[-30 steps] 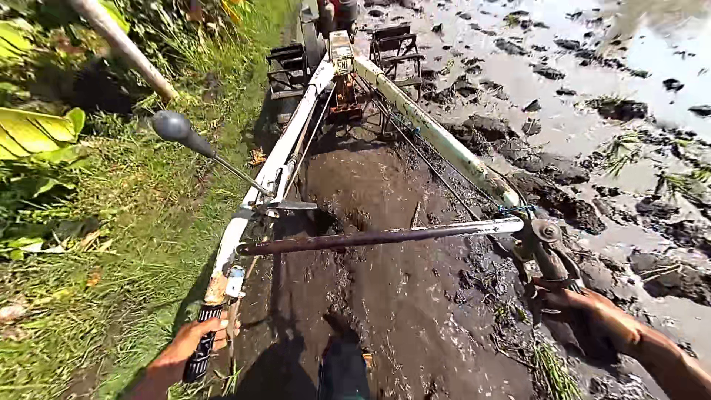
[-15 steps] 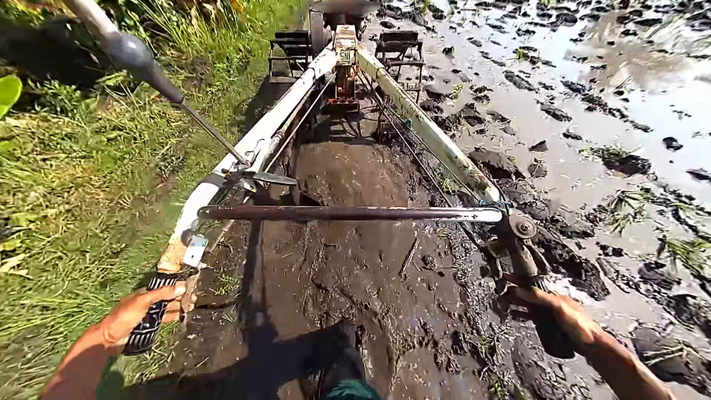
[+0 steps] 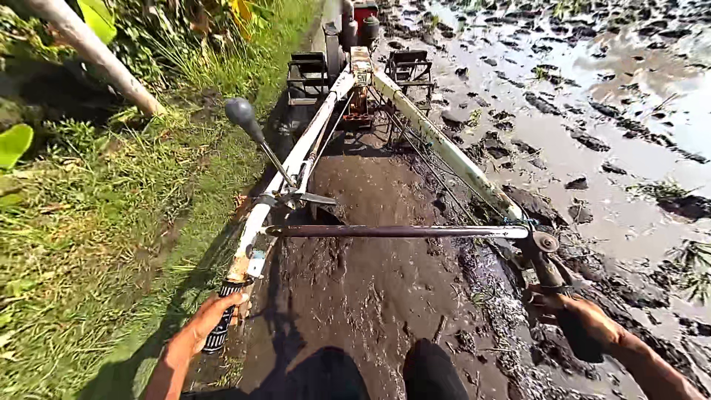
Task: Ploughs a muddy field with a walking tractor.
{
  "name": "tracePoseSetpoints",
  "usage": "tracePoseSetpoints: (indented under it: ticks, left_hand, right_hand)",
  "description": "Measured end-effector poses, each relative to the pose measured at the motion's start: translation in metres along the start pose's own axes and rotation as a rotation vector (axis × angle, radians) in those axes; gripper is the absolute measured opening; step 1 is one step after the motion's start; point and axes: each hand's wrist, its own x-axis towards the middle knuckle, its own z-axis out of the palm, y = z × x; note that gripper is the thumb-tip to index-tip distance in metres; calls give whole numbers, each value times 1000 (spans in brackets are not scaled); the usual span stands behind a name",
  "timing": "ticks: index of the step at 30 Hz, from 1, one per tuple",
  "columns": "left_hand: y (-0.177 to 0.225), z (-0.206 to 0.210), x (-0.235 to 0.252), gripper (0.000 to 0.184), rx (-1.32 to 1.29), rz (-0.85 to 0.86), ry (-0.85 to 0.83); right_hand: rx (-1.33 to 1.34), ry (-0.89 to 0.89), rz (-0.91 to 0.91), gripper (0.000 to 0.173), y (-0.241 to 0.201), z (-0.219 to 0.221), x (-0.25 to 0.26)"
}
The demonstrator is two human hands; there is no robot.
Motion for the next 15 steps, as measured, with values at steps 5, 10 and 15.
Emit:
tracePoseSetpoints:
  ticks: [5, 10, 15]
  left_hand:
    - [68, 13, 75, 19, 8, 3, 8]
    - [126, 39, 153, 18, -22, -2, 46]
    - [204, 69, 202, 36, 189, -27, 120]
  right_hand:
    - [-4, -15, -2, 40, -68, 18, 78]
    - [-30, -12, 68, 44, -118, 22, 166]
    - [31, -32, 79, 59, -165, 32, 252]
